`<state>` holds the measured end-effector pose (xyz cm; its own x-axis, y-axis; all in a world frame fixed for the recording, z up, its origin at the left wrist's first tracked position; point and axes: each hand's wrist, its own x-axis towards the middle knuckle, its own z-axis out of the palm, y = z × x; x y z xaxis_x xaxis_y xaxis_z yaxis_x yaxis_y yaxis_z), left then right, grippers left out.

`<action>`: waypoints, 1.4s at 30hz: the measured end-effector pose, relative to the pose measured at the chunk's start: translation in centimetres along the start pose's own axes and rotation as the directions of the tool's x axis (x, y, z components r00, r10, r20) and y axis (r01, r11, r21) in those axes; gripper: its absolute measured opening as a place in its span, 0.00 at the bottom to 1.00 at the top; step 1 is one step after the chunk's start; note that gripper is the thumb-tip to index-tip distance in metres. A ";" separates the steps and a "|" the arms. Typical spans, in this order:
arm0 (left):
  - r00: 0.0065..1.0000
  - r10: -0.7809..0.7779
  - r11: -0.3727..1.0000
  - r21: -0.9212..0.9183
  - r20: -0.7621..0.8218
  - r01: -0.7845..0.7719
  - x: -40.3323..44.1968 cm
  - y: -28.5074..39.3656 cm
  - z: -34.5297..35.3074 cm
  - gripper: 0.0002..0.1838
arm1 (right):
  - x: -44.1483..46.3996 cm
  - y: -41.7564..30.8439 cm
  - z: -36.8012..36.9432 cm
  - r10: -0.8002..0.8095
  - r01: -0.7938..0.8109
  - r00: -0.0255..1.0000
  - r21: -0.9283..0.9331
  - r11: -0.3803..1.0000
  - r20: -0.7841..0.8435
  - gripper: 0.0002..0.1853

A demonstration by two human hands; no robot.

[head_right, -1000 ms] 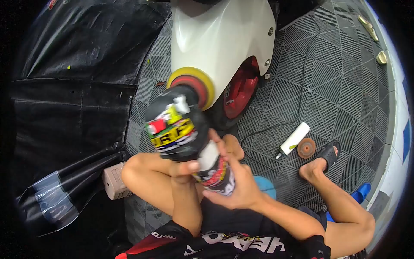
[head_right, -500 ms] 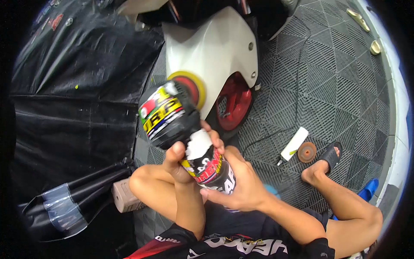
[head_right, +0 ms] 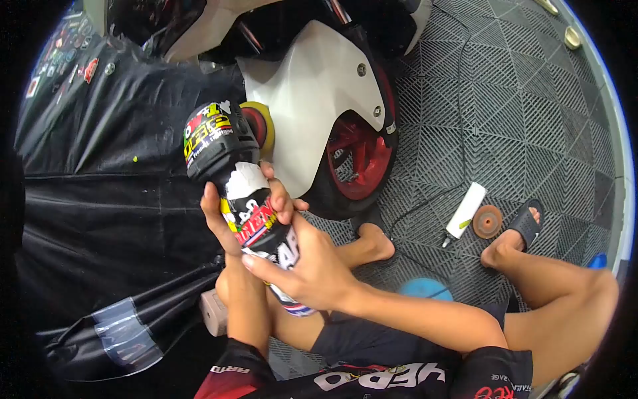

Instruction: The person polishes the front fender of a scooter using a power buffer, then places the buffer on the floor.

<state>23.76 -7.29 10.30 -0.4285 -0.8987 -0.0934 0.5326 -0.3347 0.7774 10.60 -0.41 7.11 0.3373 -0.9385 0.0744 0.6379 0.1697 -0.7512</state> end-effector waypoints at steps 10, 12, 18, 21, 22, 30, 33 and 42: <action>0.960 -0.184 0.947 0.223 -0.211 0.231 5.4 5.4 2.5 0.39 | 5.7 -0.6 2.0 -0.136 0.175 0.975 0.223 0.959 -0.177 0.34; 0.958 -0.177 0.938 0.256 -0.225 0.234 5.9 5.5 2.6 0.40 | 6.3 0.0 2.1 -0.199 0.236 0.964 0.216 0.948 -0.179 0.28; 0.964 -0.140 0.929 0.307 -0.228 0.208 6.9 5.5 2.0 0.40 | 7.5 1.1 1.6 -0.209 0.247 0.960 0.213 0.945 -0.185 0.27; 0.958 -0.112 0.920 0.338 -0.263 0.200 7.0 5.1 2.3 0.39 | 7.3 0.7 1.0 -0.204 0.232 0.960 0.139 0.963 -0.190 0.26; 0.953 -0.107 0.913 0.351 -0.283 0.206 6.9 5.2 2.4 0.39 | 7.3 0.7 0.9 -0.169 0.199 0.974 0.219 0.955 -0.150 0.27; 0.956 -0.095 0.920 0.342 -0.277 0.190 6.7 5.2 2.1 0.38 | 7.3 0.8 0.9 -0.184 0.210 0.974 0.228 0.951 -0.133 0.28; 0.955 -0.104 0.922 0.333 -0.278 0.198 6.7 5.3 2.1 0.39 | 7.7 1.1 1.1 -0.194 0.233 0.966 0.260 0.937 -0.168 0.33; 0.963 -0.103 0.899 0.391 -0.247 0.196 7.0 5.3 1.4 0.39 | 7.6 0.3 0.2 -0.103 0.147 0.985 0.371 0.917 -0.136 0.33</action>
<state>22.55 -14.99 14.64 -0.2871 -0.9015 -0.3239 0.1097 -0.3668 0.9238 13.47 -7.42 7.56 0.1723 -0.9831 0.0620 0.8912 0.1288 -0.4348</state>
